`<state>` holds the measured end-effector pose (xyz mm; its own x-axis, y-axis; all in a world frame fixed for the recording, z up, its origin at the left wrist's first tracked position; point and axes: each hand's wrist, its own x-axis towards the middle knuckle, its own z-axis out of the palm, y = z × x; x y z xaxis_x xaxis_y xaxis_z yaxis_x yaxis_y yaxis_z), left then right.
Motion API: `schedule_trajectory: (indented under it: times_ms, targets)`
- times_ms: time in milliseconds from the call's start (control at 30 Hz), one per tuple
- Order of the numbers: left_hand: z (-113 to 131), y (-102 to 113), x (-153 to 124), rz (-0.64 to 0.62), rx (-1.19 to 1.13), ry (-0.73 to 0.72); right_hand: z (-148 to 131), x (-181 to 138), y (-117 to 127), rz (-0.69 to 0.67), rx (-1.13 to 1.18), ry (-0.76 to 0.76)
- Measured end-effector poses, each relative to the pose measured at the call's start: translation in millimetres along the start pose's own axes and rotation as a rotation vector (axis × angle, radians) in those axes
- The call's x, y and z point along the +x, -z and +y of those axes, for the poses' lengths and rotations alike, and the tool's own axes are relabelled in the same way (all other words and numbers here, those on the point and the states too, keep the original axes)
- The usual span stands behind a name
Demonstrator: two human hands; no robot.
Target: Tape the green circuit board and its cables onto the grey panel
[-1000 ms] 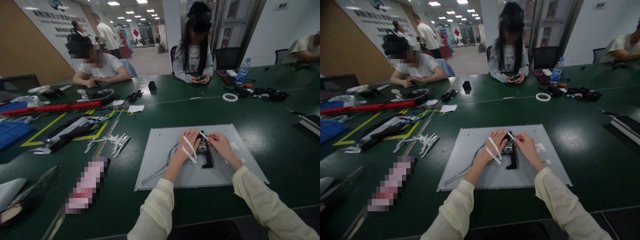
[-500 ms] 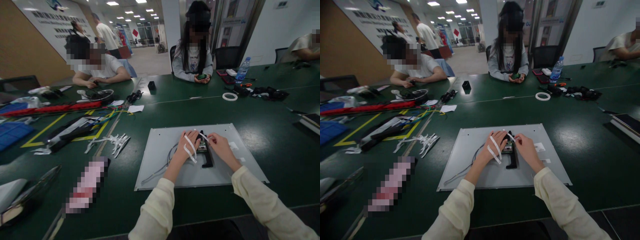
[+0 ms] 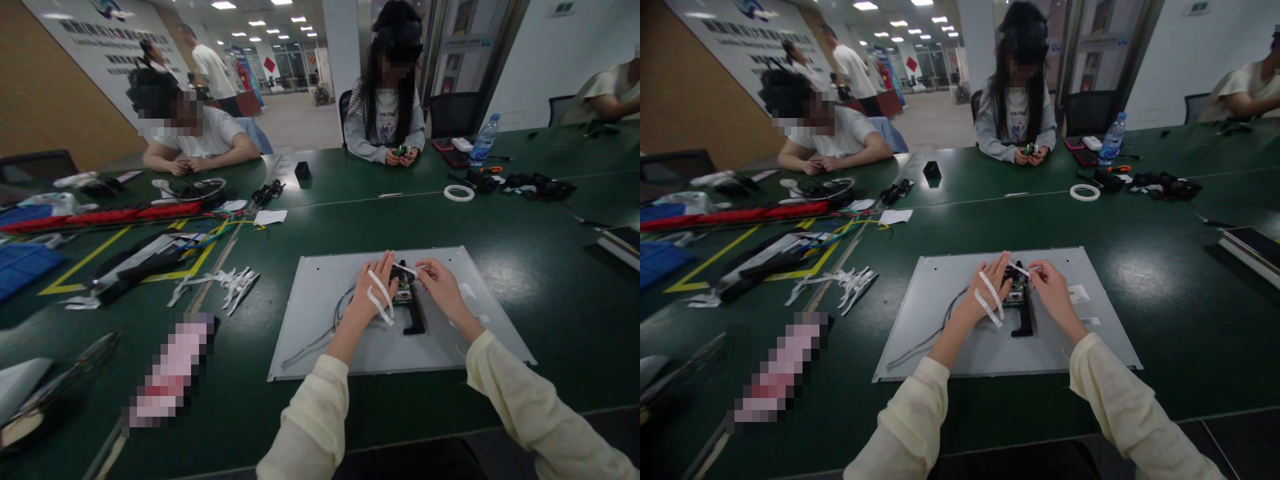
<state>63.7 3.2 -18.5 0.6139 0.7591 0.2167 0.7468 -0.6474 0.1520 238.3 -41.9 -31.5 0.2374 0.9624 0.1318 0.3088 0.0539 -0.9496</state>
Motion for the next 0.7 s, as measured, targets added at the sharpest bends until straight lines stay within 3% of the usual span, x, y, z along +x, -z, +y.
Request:
schedule_trajectory:
  times_ms: [200, 400, 700]
  targets:
    - [4, 6, 1, 0.004, -0.025, 0.048, -9, 4, -2, 0.052, 0.29, -0.022]
    - [1, 1, 3, 0.057, -0.061, 0.041, 2, 6, -7, -0.051, 0.109, -0.055]
    - [-1, -2, 1, -0.027, -0.063, 0.014, 13, 6, -4, -0.034, -0.076, -0.041]
